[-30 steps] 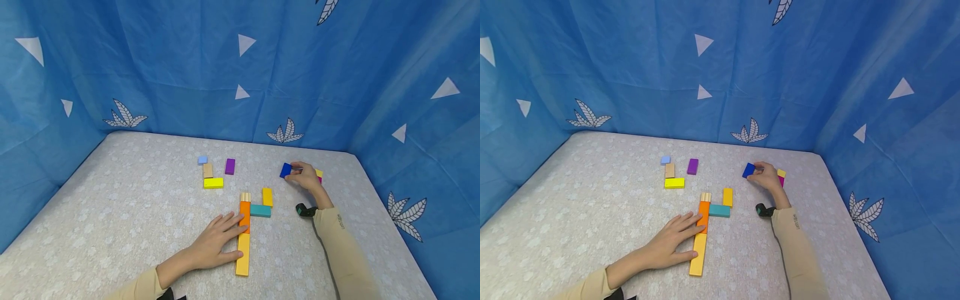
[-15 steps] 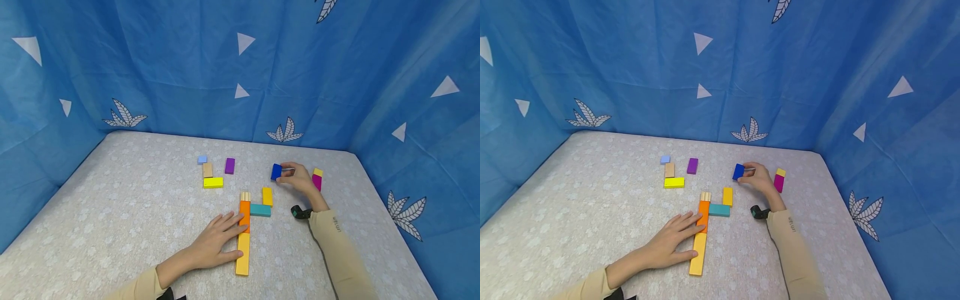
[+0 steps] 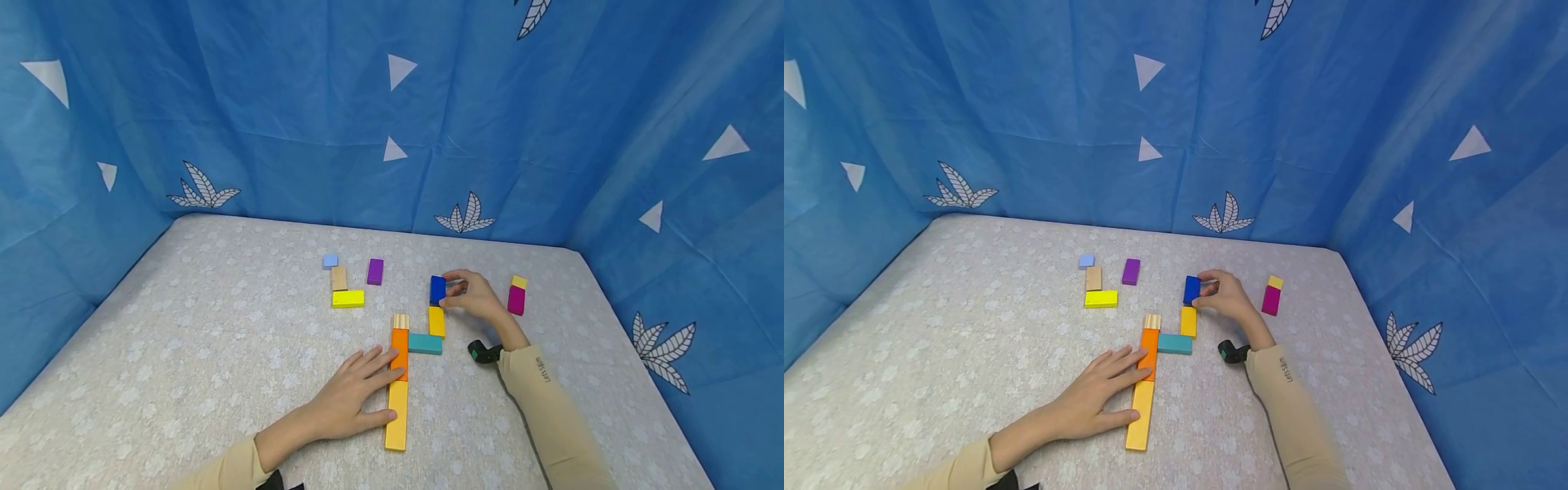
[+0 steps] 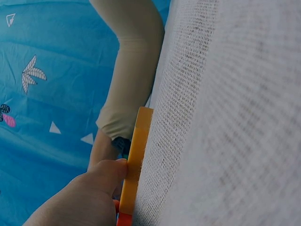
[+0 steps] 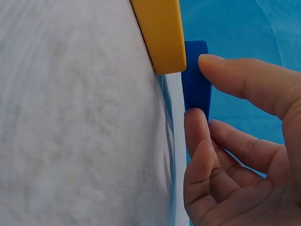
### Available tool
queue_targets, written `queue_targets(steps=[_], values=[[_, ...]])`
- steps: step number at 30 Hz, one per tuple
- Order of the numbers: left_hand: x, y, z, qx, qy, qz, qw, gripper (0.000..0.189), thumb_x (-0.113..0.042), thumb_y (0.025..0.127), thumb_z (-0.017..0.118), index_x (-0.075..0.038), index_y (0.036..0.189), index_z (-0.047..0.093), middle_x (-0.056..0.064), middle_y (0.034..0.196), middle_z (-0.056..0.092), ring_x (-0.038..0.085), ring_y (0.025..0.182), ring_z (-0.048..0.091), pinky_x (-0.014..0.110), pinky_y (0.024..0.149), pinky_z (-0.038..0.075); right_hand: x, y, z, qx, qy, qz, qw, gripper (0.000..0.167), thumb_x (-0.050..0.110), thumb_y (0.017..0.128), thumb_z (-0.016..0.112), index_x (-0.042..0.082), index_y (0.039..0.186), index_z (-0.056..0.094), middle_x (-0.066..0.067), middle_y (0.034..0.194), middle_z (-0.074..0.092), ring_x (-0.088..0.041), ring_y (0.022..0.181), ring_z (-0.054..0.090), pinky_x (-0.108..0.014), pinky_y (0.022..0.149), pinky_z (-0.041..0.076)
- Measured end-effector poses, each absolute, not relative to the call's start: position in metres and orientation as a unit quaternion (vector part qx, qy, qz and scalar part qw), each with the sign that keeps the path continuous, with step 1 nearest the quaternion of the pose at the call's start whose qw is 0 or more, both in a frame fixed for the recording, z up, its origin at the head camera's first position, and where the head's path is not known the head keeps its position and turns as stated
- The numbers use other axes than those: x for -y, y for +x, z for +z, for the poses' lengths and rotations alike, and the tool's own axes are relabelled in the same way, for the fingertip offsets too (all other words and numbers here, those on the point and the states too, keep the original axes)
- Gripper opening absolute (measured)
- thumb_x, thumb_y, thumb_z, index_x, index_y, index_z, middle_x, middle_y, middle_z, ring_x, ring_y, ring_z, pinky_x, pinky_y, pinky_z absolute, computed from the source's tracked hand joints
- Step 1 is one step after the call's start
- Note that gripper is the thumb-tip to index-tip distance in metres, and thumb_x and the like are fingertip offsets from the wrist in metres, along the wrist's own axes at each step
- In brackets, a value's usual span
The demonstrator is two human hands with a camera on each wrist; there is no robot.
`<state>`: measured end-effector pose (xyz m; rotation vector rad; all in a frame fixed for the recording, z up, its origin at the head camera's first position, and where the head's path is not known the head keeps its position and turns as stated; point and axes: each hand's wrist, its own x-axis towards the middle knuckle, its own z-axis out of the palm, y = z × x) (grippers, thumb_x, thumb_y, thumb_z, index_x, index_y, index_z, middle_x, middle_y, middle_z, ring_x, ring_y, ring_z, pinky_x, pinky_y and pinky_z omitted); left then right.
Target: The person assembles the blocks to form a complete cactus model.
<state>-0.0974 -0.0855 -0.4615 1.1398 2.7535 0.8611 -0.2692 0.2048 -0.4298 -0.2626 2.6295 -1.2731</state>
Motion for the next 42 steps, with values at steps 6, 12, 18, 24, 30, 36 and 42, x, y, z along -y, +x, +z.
queue_targets(steps=[6,12,18,24,30,36,42], values=[[0.0855,-0.0973,-0.4624,-0.888,0.366,0.279,0.022,0.065,-0.056,0.094,0.054,-0.023,0.149,0.043,0.001,0.162,0.026,0.031,0.150,0.022,0.058,0.119,0.019,-0.2040,-0.2692,-0.4320,-0.893,-0.094,-0.426,0.109,0.058,0.016,0.080,0.081,0.007,0.132,0.058,-0.012,0.102,0.066,-0.023,0.089,0.058,-0.028,0.076,0.050],[0.0851,-0.0975,-0.4630,-0.888,0.367,0.277,0.018,0.065,-0.056,0.094,0.054,-0.023,0.149,0.043,0.001,0.162,0.026,0.031,0.150,0.023,0.058,0.119,0.020,-0.2029,-0.2695,-0.4324,-0.897,-0.089,-0.416,0.118,0.060,0.018,0.079,0.082,0.008,0.132,0.058,-0.011,0.103,0.065,-0.022,0.089,0.057,-0.028,0.079,0.050],[0.0854,-0.0974,-0.4627,-0.888,0.366,0.277,0.022,0.065,-0.056,0.094,0.054,-0.023,0.149,0.043,0.002,0.162,0.026,0.031,0.150,0.023,0.058,0.119,0.019,-0.2028,-0.2696,-0.4335,-0.895,-0.093,-0.420,0.121,0.059,0.016,0.079,0.081,0.006,0.132,0.058,-0.011,0.101,0.065,-0.022,0.087,0.057,-0.028,0.078,0.049],[0.0856,-0.0969,-0.4618,-0.888,0.366,0.277,0.024,0.066,-0.056,0.094,0.054,-0.023,0.149,0.043,0.001,0.162,0.026,0.031,0.150,0.022,0.058,0.119,0.019,-0.2034,-0.2702,-0.4356,-0.891,-0.100,-0.425,0.120,0.057,0.014,0.079,0.080,0.005,0.131,0.058,-0.012,0.102,0.065,-0.022,0.086,0.057,-0.028,0.077,0.049],[0.0855,-0.0968,-0.4606,-0.888,0.367,0.277,0.021,0.065,-0.055,0.094,0.055,-0.022,0.149,0.043,0.003,0.162,0.026,0.032,0.150,0.023,0.059,0.119,0.020,-0.2045,-0.2701,-0.4356,-0.889,-0.112,-0.428,0.121,0.057,0.014,0.080,0.080,0.002,0.131,0.058,-0.015,0.108,0.065,-0.021,0.085,0.057,-0.027,0.075,0.049],[0.0857,-0.0970,-0.4602,-0.887,0.368,0.278,0.019,0.065,-0.055,0.094,0.055,-0.022,0.149,0.043,0.002,0.162,0.026,0.032,0.149,0.023,0.059,0.119,0.020,-0.2051,-0.2695,-0.4355,-0.886,-0.122,-0.431,0.122,0.056,0.013,0.081,0.079,0.000,0.131,0.058,-0.018,0.114,0.065,-0.022,0.084,0.057,-0.027,0.075,0.049],[0.0855,-0.0972,-0.4611,-0.889,0.368,0.273,0.018,0.065,-0.055,0.094,0.055,-0.022,0.149,0.043,0.002,0.162,0.026,0.031,0.149,0.023,0.058,0.119,0.020,-0.2052,-0.2691,-0.4342,-0.886,-0.125,-0.429,0.125,0.056,0.013,0.081,0.079,0.000,0.132,0.057,-0.018,0.112,0.065,-0.021,0.084,0.057,-0.027,0.076,0.049]])
